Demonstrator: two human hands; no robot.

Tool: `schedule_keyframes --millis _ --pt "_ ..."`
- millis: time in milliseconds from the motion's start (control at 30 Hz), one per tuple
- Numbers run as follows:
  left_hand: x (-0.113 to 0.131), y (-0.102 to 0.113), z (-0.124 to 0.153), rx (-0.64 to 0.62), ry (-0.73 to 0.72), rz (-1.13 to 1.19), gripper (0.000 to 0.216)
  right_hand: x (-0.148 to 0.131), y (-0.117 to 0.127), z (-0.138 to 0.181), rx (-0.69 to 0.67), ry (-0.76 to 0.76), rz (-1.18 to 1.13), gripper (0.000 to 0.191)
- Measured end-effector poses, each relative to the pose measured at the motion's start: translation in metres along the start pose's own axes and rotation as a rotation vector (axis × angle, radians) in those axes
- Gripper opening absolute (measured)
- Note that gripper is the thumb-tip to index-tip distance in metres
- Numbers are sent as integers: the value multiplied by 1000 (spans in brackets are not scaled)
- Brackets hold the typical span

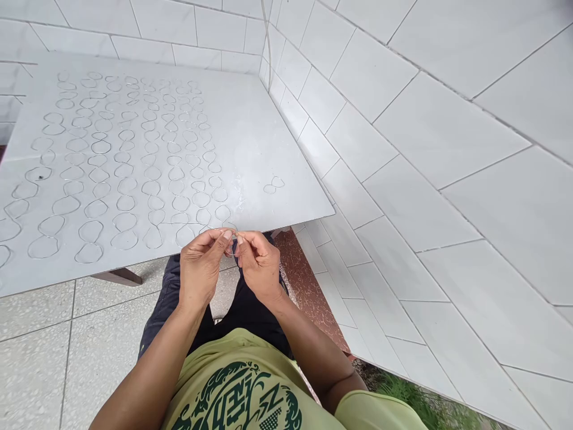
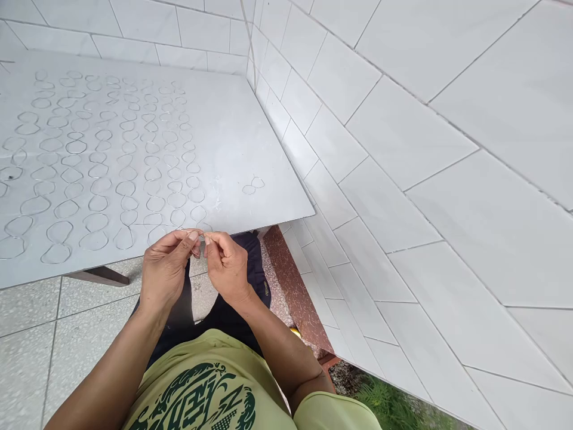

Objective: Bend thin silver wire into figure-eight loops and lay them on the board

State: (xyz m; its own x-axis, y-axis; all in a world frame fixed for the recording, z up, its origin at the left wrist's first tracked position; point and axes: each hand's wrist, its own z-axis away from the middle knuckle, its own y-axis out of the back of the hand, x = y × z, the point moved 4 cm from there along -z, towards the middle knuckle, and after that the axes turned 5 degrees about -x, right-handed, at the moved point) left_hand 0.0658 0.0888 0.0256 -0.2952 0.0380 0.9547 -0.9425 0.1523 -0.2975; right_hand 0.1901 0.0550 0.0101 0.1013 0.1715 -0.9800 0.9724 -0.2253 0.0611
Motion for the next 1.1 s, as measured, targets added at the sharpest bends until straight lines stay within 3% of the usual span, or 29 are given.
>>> schedule_keyframes --millis 133,300,400,533,600,767,867,1100 --pt "2 4 -5 -77 6 20 20 -4 0 2 -35 -22 -49 18" --pt "3 5 -10 -222 199 89 23 -8 -4 9 -31 -37 -74 19" --pt "3 4 -8 -201 209 127 20 -8 -4 9 22 -40 -110 21" --pt "-2 3 1 -173 226 197 39 -4 -1 6 97 -33 -70 23" --pt "-5 6 6 -156 224 214 37 0 0 5 104 -33 -55 24" --pt "-13 16 12 -71 177 88 24 7 -2 7 73 -47 -139 20" --pt "-15 17 12 -83 170 46 24 7 -4 9 32 -59 -170 19" --pt "-16 11 10 -111 252 236 24 3 -5 9 -54 -101 -270 22"
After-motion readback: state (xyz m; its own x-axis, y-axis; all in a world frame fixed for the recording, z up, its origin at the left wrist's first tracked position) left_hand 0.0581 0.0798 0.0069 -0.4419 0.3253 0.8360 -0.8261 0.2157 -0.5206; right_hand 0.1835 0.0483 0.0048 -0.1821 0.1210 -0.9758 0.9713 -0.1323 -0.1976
